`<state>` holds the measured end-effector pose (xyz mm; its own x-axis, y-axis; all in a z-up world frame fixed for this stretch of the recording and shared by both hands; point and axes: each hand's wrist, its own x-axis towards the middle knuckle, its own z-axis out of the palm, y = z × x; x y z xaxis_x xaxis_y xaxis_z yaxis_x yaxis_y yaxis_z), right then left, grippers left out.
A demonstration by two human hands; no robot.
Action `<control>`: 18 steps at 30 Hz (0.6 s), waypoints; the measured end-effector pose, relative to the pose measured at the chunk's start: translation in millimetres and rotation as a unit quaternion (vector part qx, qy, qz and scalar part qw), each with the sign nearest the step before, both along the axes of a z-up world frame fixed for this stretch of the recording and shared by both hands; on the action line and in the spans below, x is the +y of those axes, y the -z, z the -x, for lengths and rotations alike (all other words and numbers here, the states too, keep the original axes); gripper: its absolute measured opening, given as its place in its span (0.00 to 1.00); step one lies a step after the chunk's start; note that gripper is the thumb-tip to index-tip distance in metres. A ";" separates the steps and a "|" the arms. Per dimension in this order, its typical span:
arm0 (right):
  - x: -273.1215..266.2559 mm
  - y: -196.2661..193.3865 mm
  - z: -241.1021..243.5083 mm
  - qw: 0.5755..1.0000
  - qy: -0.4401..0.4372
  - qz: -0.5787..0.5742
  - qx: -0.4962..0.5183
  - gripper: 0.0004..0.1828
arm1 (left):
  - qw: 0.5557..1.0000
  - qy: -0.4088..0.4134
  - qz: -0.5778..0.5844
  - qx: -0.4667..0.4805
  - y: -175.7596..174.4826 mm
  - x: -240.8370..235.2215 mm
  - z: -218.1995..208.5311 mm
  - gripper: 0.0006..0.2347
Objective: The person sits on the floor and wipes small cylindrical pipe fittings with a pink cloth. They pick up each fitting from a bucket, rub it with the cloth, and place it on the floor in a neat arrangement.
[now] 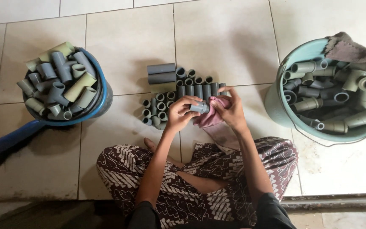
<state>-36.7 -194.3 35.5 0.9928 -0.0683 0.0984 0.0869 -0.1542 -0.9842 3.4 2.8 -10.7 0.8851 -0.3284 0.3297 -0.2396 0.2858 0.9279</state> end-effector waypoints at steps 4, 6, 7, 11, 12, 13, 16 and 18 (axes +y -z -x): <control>1.2 13.0 -7.7 0.992 -0.010 0.026 -0.127 0.05 | 1.000 -0.009 0.021 0.015 -1.5 3.7 -1.6 0.11; 5.1 1.4 -2.6 0.992 -0.037 0.033 -0.116 0.09 | 1.000 -0.024 0.020 0.004 2.1 5.2 -3.4 0.10; 7.8 -4.1 0.6 0.992 -0.063 0.040 -0.104 0.13 | 0.999 -0.039 0.017 -0.006 3.7 6.8 -3.4 0.10; 6.4 -3.5 1.5 0.988 -0.102 0.035 -0.107 0.16 | 0.999 -0.040 0.006 -0.023 -5.7 6.4 -1.1 0.10; 9.6 -0.1 3.2 0.990 -0.090 0.044 -0.103 0.16 | 0.998 -0.043 -0.011 -0.043 -9.2 4.9 0.0 0.10; 12.3 3.0 4.0 0.991 -0.077 0.054 -0.099 0.17 | 0.997 -0.046 -0.028 -0.063 -13.0 3.1 0.3 0.10; 5.9 15.9 3.5 0.992 -0.069 0.057 -0.085 0.17 | 0.993 -0.057 -0.033 -0.098 -14.3 5.4 -1.0 0.10; 3.4 19.9 4.3 0.992 -0.060 0.069 -0.083 0.15 | 0.994 -0.059 -0.023 -0.087 -17.3 5.9 0.2 0.10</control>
<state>-41.0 -190.9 15.6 0.9623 0.0747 0.2616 0.2721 -0.2660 -0.9248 3.2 8.8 6.6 0.8493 -0.2435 0.4683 -0.4269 0.2051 0.8807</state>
